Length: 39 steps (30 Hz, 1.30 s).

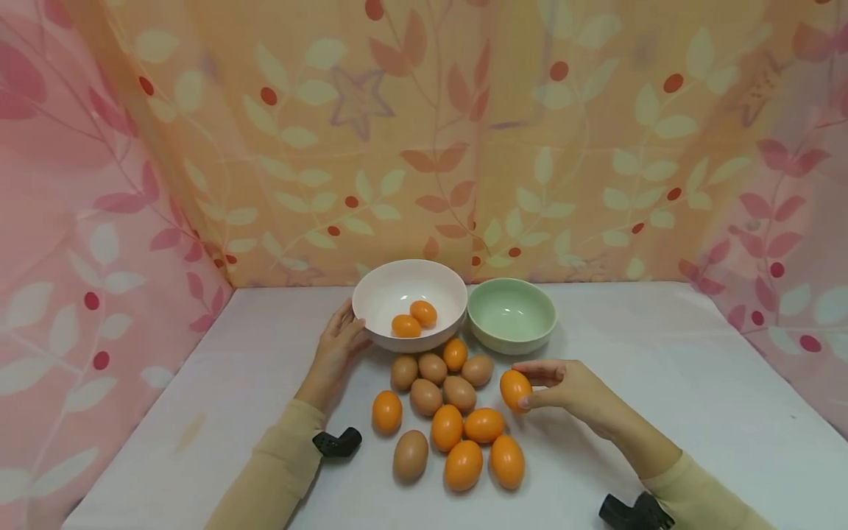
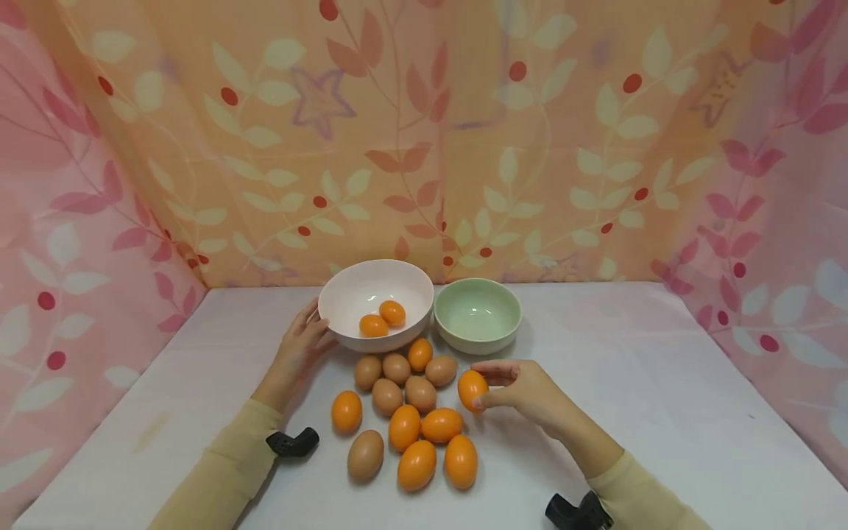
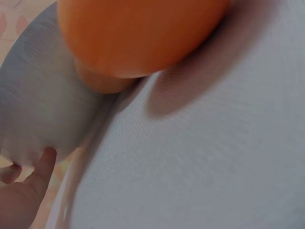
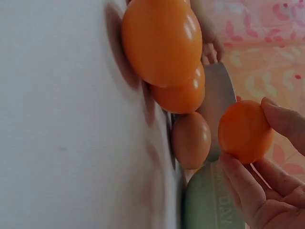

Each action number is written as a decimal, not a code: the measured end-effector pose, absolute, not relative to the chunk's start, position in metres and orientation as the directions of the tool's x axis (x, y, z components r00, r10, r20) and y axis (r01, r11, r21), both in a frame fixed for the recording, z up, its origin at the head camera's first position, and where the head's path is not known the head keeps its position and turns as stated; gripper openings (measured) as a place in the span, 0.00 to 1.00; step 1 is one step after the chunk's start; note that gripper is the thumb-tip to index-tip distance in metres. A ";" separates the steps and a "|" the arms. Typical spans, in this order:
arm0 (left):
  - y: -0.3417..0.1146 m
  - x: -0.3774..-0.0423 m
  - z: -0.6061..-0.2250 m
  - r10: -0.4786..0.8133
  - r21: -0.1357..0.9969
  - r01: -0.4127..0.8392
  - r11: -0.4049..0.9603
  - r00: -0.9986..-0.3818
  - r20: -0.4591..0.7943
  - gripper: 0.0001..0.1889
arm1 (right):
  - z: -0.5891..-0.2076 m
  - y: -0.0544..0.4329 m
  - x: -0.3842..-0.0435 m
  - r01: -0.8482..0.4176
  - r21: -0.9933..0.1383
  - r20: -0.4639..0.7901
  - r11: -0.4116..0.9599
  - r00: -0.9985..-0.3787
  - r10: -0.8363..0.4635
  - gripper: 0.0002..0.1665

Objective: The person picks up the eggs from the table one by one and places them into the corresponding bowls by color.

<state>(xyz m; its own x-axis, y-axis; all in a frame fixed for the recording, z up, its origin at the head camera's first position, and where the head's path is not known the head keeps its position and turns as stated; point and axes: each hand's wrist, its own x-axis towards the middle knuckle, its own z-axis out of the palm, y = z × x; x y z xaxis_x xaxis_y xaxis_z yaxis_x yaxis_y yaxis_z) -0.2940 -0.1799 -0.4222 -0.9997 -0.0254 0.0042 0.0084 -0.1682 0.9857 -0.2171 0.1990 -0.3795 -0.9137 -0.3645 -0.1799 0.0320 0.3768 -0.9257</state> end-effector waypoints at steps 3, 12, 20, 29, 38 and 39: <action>-0.180 -0.294 -0.423 -0.023 0.983 0.005 -0.185 -1.000 0.001 0.34 | -0.372 0.192 -0.224 0.002 -0.919 -0.154 0.394 -0.922 -0.356 0.37; -0.179 -0.294 -0.424 -0.007 0.979 0.013 -0.202 -1.000 0.012 0.33 | -0.344 0.168 -0.243 -0.029 -0.930 -0.124 0.367 -0.914 -0.386 0.37; -0.183 -0.292 -0.422 -0.025 0.981 0.019 -0.192 -1.000 0.014 0.33 | -0.327 0.141 -0.266 -0.054 -0.915 -0.089 0.400 -0.940 -0.329 0.34; -0.189 -0.288 -0.427 -0.025 0.985 0.001 -0.175 -1.000 -0.003 0.33 | -0.324 0.115 -0.291 -0.017 -0.951 -0.082 0.309 -0.949 -0.304 0.33; -0.184 -0.293 -0.428 -0.002 0.980 0.018 -0.197 -1.000 0.018 0.34 | -0.315 0.098 -0.311 0.026 -0.963 -0.110 0.267 -0.946 -0.305 0.32; -0.184 -0.294 -0.428 -0.003 0.981 0.019 -0.195 -1.000 0.019 0.34 | -0.315 0.095 -0.313 0.028 -0.964 -0.111 0.264 -0.946 -0.305 0.32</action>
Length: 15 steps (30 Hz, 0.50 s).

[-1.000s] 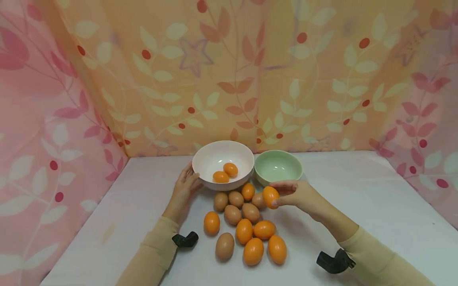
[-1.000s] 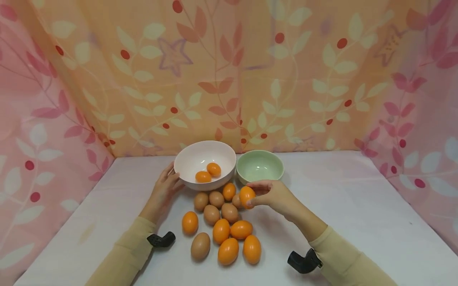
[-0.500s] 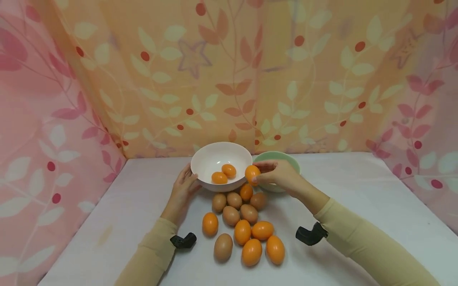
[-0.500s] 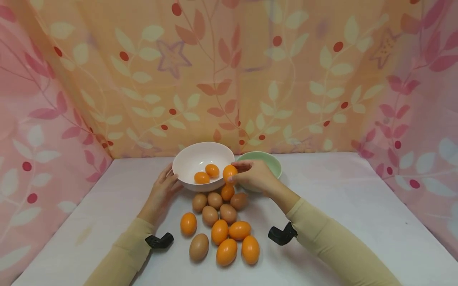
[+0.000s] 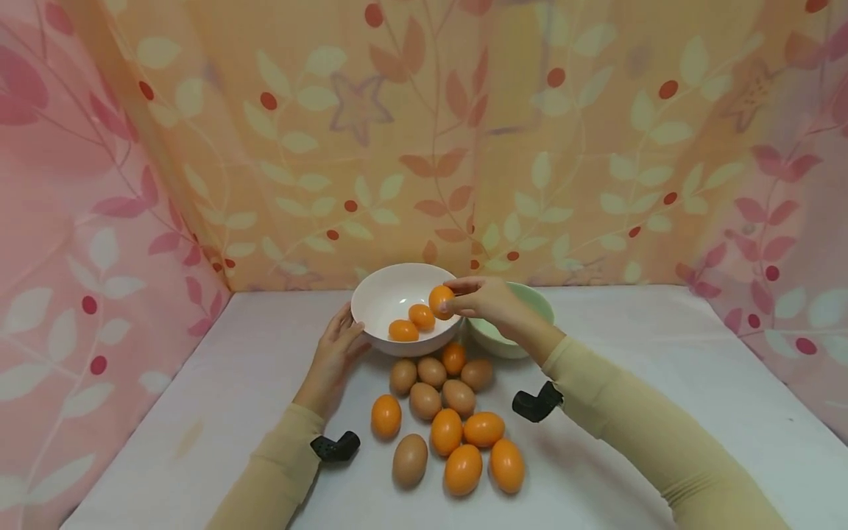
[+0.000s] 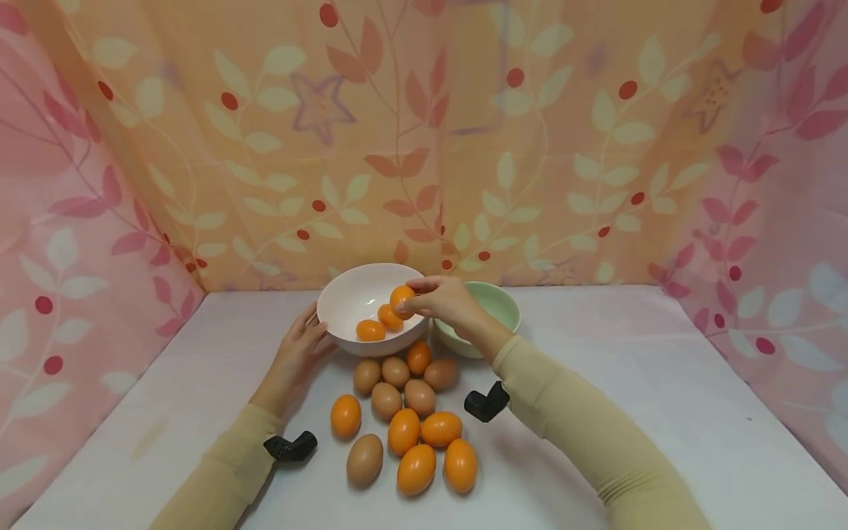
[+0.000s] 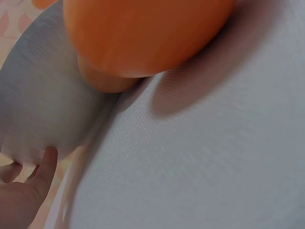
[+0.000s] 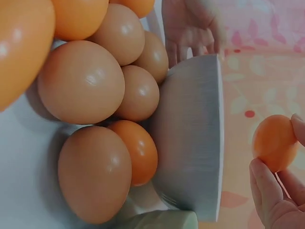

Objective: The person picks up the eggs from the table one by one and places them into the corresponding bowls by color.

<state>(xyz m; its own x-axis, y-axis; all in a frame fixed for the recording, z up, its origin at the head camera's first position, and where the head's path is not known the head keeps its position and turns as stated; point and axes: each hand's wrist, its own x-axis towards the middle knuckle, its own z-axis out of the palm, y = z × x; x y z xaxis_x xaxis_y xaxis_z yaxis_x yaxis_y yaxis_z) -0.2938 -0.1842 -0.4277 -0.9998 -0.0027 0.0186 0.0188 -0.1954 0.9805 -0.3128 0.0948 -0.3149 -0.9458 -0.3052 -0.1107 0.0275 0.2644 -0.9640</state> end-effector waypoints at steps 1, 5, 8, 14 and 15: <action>-0.184 -0.294 -0.427 -0.004 0.981 0.017 -0.196 -1.000 0.016 0.34 | -0.315 0.092 -0.315 0.036 -0.965 -0.117 0.260 -0.946 -0.301 0.32; -0.185 -0.295 -0.428 -0.007 0.982 0.015 -0.187 -1.000 0.014 0.34 | -0.316 0.080 -0.323 0.065 -0.971 -0.129 0.230 -0.952 -0.276 0.32; -0.184 -0.295 -0.428 -0.010 0.982 0.009 -0.191 -1.000 0.007 0.33 | -0.319 0.072 -0.331 0.081 -0.972 -0.138 0.219 -0.955 -0.261 0.31; -0.184 -0.294 -0.426 -0.004 0.981 0.021 -0.195 -1.000 0.020 0.34 | -0.320 0.057 -0.344 0.099 -0.968 -0.154 0.231 -0.960 -0.233 0.30; -0.183 -0.294 -0.426 -0.003 0.980 0.025 -0.197 -1.000 0.025 0.34 | -0.320 0.054 -0.345 0.099 -0.969 -0.151 0.227 -0.963 -0.224 0.30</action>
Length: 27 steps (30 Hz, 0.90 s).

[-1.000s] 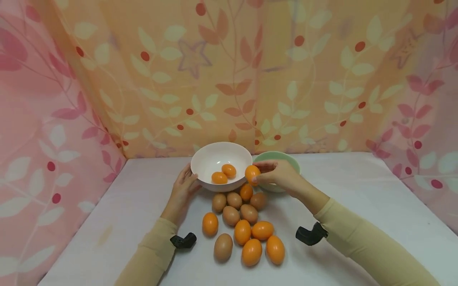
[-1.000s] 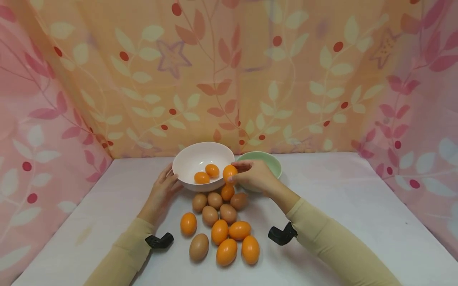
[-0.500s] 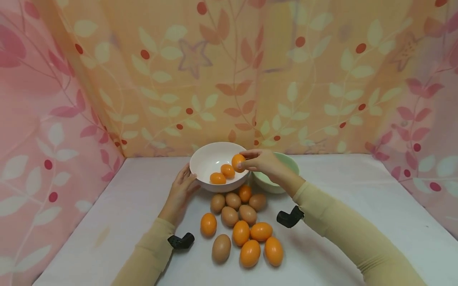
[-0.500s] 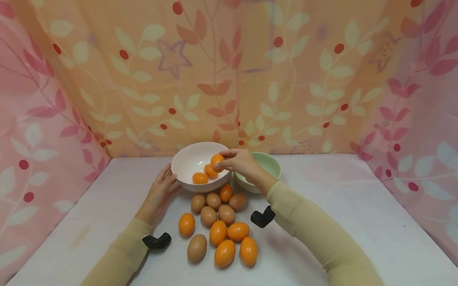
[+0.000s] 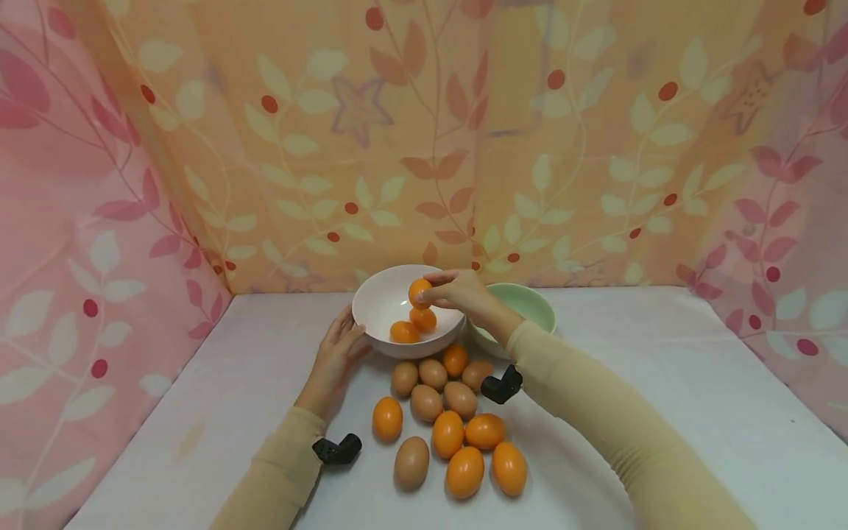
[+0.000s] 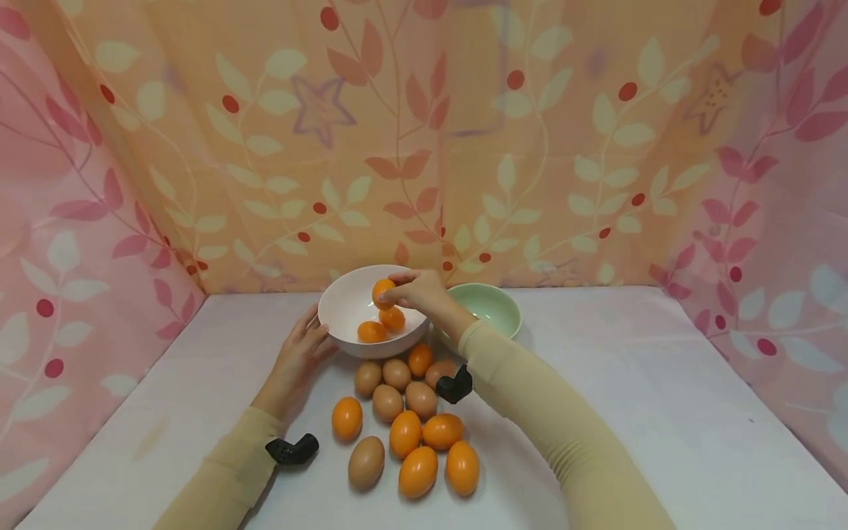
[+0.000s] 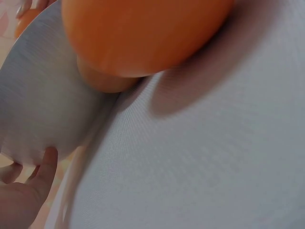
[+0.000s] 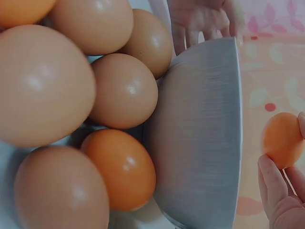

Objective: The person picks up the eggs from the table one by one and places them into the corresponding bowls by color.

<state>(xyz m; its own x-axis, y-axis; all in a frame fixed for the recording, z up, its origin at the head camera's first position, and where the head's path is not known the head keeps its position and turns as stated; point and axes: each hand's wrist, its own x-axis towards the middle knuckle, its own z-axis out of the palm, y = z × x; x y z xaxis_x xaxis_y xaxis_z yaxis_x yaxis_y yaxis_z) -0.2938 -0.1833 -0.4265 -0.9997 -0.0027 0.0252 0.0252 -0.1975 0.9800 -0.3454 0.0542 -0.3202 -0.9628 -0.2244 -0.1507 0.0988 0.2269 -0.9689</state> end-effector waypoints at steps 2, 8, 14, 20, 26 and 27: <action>-0.184 -0.294 -0.426 -0.001 0.979 0.035 -0.199 -0.999 0.036 0.34 | -0.321 0.049 -0.350 0.093 -0.971 -0.141 0.218 -0.967 -0.212 0.29; -0.184 -0.294 -0.425 -0.008 0.977 0.038 -0.209 -0.999 0.037 0.33 | -0.329 0.031 -0.359 0.088 -0.968 -0.137 0.237 -0.971 -0.197 0.28; -0.183 -0.293 -0.426 -0.002 0.979 0.054 -0.198 -0.998 0.055 0.33 | -0.337 0.019 -0.363 0.051 -0.951 -0.113 0.304 -0.975 -0.191 0.28; -0.182 -0.294 -0.430 0.002 0.982 0.043 -0.182 -0.999 0.045 0.33 | -0.349 0.012 -0.368 0.026 -0.946 -0.094 0.323 -0.976 -0.196 0.28; -0.184 -0.293 -0.431 -0.004 0.981 0.032 -0.191 -0.999 0.032 0.32 | -0.358 0.006 -0.369 0.032 -0.927 -0.105 0.374 -0.979 -0.176 0.28; -0.184 -0.294 -0.431 -0.002 0.980 0.032 -0.196 -0.999 0.032 0.32 | -0.359 0.005 -0.369 0.033 -0.925 -0.104 0.378 -0.980 -0.170 0.27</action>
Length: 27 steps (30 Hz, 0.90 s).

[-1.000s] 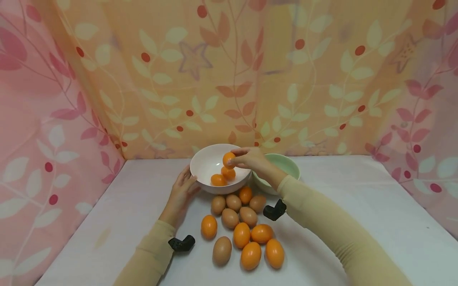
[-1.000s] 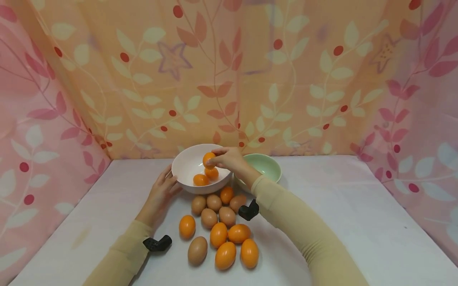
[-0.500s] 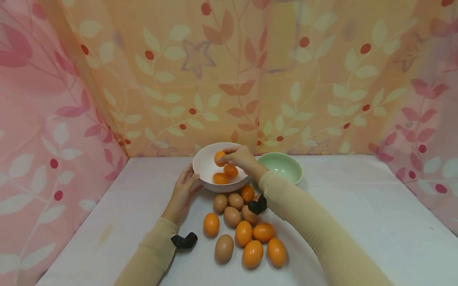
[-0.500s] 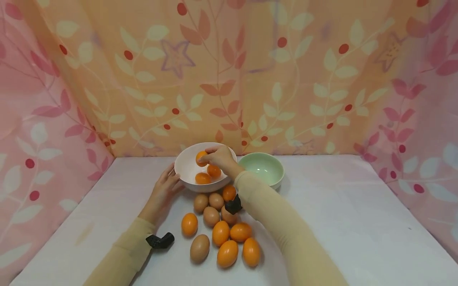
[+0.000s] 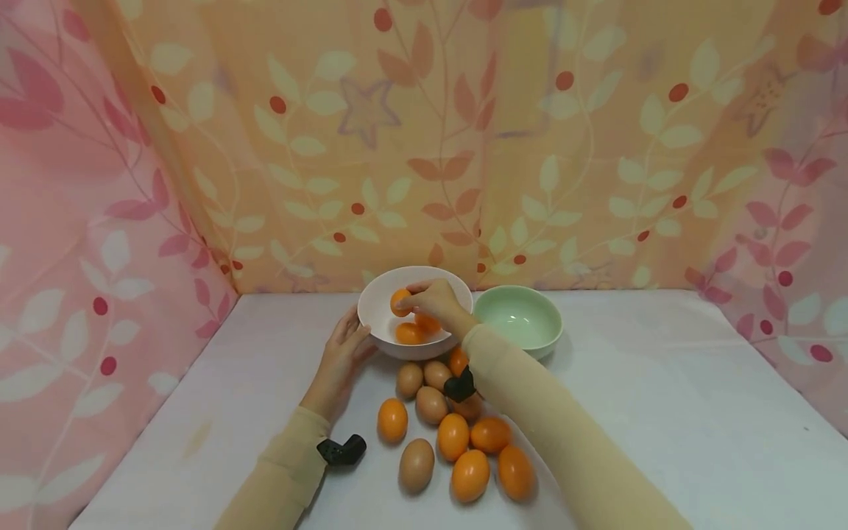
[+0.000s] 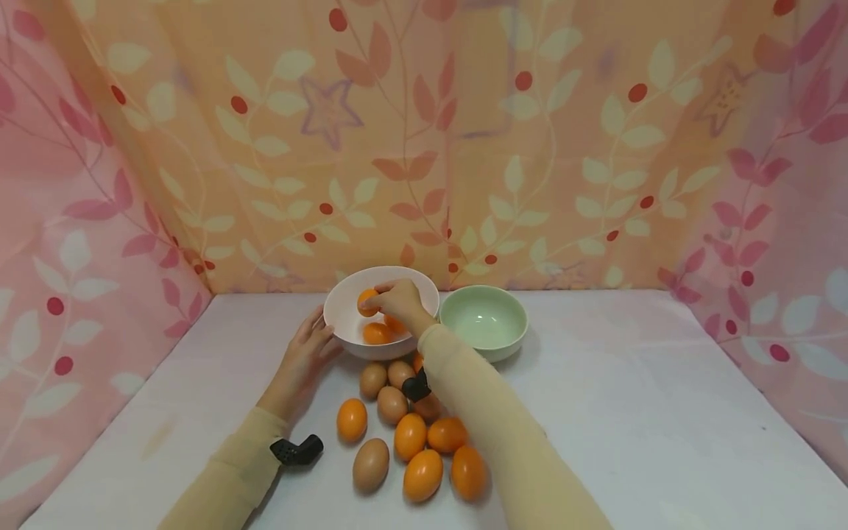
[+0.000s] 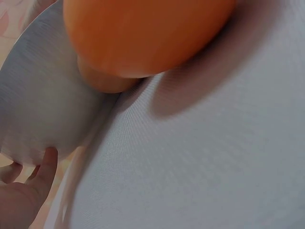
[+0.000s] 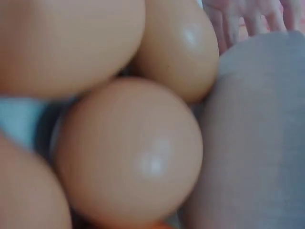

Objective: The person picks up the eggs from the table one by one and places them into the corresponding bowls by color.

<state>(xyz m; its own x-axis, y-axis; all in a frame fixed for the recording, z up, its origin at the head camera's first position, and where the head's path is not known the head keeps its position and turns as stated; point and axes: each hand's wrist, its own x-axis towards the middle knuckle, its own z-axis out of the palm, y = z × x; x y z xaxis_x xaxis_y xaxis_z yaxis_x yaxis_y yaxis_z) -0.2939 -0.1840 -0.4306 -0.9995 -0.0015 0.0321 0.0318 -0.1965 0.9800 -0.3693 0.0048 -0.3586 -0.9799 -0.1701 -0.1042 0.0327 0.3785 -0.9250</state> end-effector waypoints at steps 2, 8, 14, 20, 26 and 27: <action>-0.184 -0.295 -0.430 0.006 0.980 0.037 -0.196 -0.999 0.039 0.33 | -0.360 0.003 -0.369 0.041 -0.929 -0.109 0.369 -0.980 -0.166 0.27; -0.182 -0.298 -0.429 0.010 0.980 0.059 -0.189 -0.998 0.062 0.32 | -0.365 0.002 -0.370 0.043 -0.919 -0.118 0.393 -0.979 -0.169 0.28; -0.182 -0.297 -0.430 0.003 0.981 0.055 -0.188 -0.998 0.057 0.32 | -0.370 -0.001 -0.371 0.035 -0.916 -0.119 0.399 -0.975 -0.188 0.26; -0.184 -0.297 -0.431 0.008 0.981 0.055 -0.188 -0.998 0.057 0.32 | -0.372 -0.003 -0.371 -0.014 -0.889 -0.095 0.457 -0.972 -0.213 0.27; -0.184 -0.296 -0.430 0.004 0.979 0.059 -0.193 -0.998 0.061 0.32 | -0.376 -0.006 -0.374 -0.085 -0.855 -0.069 0.512 -0.959 -0.276 0.27; -0.184 -0.296 -0.430 0.002 0.979 0.056 -0.196 -0.998 0.058 0.32 | -0.377 -0.006 -0.375 -0.091 -0.855 -0.069 0.511 -0.956 -0.286 0.27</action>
<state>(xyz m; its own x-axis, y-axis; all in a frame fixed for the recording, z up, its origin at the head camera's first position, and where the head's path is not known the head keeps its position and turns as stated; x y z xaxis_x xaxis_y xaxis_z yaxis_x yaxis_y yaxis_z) -0.2958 -0.1841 -0.4302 -0.9983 0.0017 0.0577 0.0563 -0.1965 0.9789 -0.3748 -0.0065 -0.3768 -0.9556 -0.2863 -0.0692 -0.0912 0.5111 -0.8546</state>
